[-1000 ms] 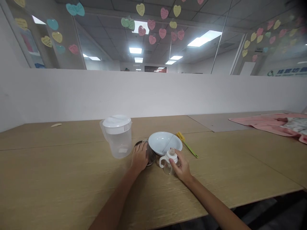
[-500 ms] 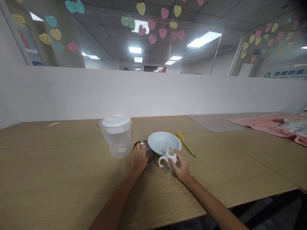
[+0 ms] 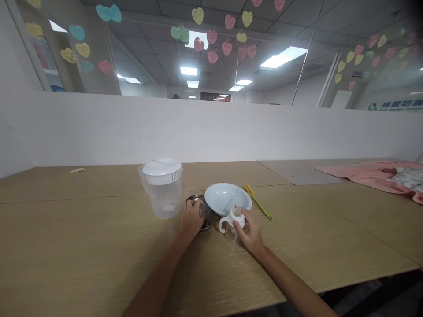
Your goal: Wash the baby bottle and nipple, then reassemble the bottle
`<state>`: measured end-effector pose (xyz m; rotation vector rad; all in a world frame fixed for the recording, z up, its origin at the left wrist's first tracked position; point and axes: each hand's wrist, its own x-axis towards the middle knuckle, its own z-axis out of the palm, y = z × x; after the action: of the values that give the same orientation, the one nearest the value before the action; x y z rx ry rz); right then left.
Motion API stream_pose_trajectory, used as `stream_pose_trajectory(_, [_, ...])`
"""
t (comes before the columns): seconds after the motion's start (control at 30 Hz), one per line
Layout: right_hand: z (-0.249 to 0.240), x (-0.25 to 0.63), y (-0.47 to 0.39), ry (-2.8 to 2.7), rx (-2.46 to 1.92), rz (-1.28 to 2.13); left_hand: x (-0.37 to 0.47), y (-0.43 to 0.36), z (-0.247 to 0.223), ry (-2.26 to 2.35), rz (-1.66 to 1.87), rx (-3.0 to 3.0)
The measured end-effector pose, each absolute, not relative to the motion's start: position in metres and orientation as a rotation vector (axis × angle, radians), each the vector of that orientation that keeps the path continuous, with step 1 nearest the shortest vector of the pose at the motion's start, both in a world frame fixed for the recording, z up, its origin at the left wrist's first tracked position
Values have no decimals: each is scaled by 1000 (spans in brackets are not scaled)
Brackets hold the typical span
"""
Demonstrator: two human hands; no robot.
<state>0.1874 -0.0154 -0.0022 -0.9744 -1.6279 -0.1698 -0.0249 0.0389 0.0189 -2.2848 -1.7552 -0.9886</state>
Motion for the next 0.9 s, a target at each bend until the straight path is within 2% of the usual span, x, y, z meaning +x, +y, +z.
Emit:
stream_pose_trajectory(0.2, [-3, 187, -15, -1640, -968, -178, -18, 21, 53, -1786, -1244, -2092])
stream_pose_trajectory(0.33, [-6, 183, -18, -1633, -953, -67, 6, -8, 74, -1370, -1720, -2131])
stream_pose_trajectory(0.47, [-8, 180, -21, -1661, -906, 22, 34, -33, 67, -923, -1946, -2252])
stream_pose_trajectory(0.57, [-9, 180, -21, -1674, -902, 6, 43, -41, 63, -814, -1979, -2332])
stream_pose_trajectory(0.73, [-8, 177, -22, -1644, -944, -46, 43, -40, 67, -870, -1810, -2530])
stream_pose_trajectory(0.9, [-6, 176, -22, -1600, -964, -46, 49, -34, 57, -993, -1835, -2574])
